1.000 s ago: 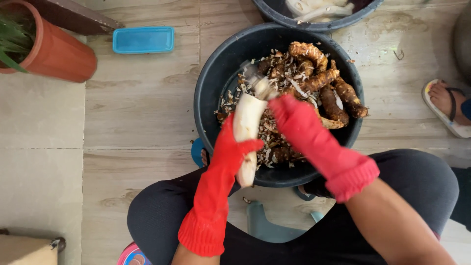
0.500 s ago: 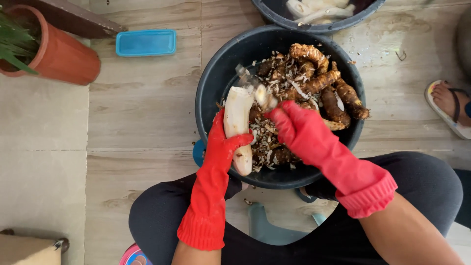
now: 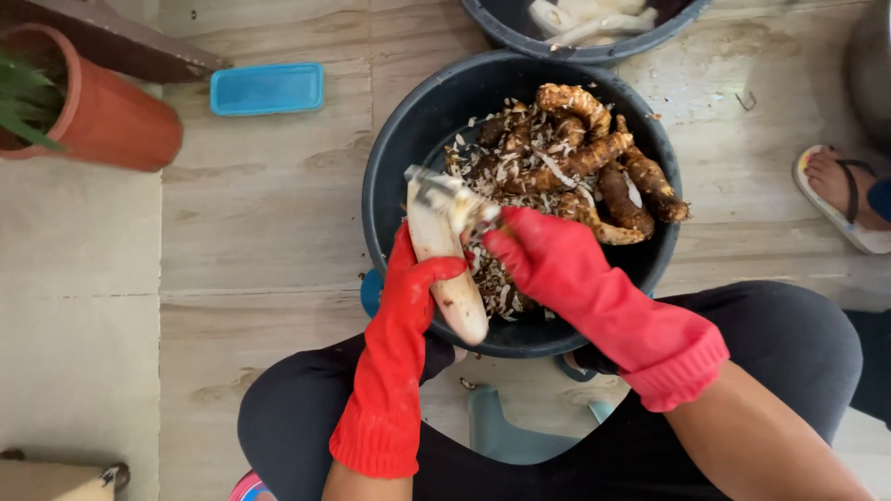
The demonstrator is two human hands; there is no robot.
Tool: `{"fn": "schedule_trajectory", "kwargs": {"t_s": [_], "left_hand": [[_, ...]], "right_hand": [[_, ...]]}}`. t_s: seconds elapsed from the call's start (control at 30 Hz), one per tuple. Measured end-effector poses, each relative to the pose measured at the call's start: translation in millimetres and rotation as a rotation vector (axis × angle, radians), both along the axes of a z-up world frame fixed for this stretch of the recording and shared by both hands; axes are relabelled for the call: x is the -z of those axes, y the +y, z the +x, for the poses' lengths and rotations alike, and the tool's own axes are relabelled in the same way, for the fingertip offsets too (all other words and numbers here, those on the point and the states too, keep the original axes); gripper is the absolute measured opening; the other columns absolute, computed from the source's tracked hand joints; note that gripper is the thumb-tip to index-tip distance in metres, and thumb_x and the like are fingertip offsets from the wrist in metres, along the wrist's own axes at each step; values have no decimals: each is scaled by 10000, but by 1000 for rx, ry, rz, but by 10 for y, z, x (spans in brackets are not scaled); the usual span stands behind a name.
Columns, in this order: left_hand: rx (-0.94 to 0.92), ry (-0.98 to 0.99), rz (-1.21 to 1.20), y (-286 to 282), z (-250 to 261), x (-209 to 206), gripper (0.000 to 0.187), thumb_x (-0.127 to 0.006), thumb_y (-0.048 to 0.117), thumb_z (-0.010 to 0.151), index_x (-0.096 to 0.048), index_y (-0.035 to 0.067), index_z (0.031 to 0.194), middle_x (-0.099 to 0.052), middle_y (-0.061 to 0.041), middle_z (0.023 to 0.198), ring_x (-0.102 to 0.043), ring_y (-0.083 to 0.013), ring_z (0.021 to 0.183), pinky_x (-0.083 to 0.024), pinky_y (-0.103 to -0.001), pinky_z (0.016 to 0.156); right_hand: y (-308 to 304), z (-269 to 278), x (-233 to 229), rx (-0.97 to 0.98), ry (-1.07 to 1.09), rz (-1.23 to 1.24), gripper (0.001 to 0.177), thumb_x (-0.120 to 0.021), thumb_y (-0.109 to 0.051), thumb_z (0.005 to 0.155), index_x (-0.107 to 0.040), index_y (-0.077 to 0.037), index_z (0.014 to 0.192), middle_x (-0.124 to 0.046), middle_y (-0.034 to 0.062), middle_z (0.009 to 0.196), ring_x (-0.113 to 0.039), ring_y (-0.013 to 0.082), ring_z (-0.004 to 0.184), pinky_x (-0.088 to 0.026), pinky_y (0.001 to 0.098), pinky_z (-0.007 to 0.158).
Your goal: Peeling root vegetables using a hand peeler over a collection bucket
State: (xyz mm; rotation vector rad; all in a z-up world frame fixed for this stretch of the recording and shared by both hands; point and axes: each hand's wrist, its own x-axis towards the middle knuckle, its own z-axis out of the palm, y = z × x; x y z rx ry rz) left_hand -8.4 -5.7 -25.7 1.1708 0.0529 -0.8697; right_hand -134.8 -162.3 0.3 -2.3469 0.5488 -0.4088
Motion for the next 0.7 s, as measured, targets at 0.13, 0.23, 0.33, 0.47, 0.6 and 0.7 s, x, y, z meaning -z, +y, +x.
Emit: {"fn": "schedule_trajectory", "kwargs": {"t_s": [0.13,0.23,0.33,0.47,0.6,0.7], "left_hand": [[32,97,-29,-20,-98,-97,891,-715,-99,578,-521,120,1421,-699,-257,1074,-714,-437,858,-609,-578,719],[109,225,-63,-65,-197,-446,902,-738,-22,582,-477,105,1436,-678,-288,948,-707,-448,748,-618,-564,687],[148,246,-127,-36,-220,-343,971,-735,-60,573,-438,110,1482,-654,-351,970,-691,-521,747,-602,-637,671],[80,295,-191,14,-142,-283,848,-741,129,720,-404,160,1498,-675,-328,1036,-711,-484,781,-617,-622,702],[164,341,-177,99,82,-230,761,-529,700,898,-688,44,1250,-754,-220,885,-763,-300,739,-651,-415,679],[174,355,-222,144,168,-132,787,-520,705,903,-678,20,1258,-750,-235,891,-759,-320,738,-649,-439,679]], "right_hand": [[-114,78,119,-85,23,-310,455,-479,-552,1033,-673,-150,1116,-675,134,730,-693,343,690,-594,492,667],[-386,115,264,47,77,-78,402,-563,-513,1035,-675,-141,1134,-681,119,741,-708,351,739,-596,523,708],[-603,68,584,293,153,-95,455,-542,-605,1043,-643,-195,1213,-701,187,871,-690,408,940,-583,552,815],[-329,38,300,223,126,61,348,-580,-596,998,-679,-292,1136,-687,117,774,-699,347,869,-591,497,772],[-141,-103,-22,33,160,392,250,-587,-506,969,-712,-308,1056,-698,-24,608,-728,210,675,-610,392,702],[-117,-159,-352,-154,213,437,242,-655,-367,923,-728,-205,1087,-727,197,740,-739,382,760,-590,503,690]]}}
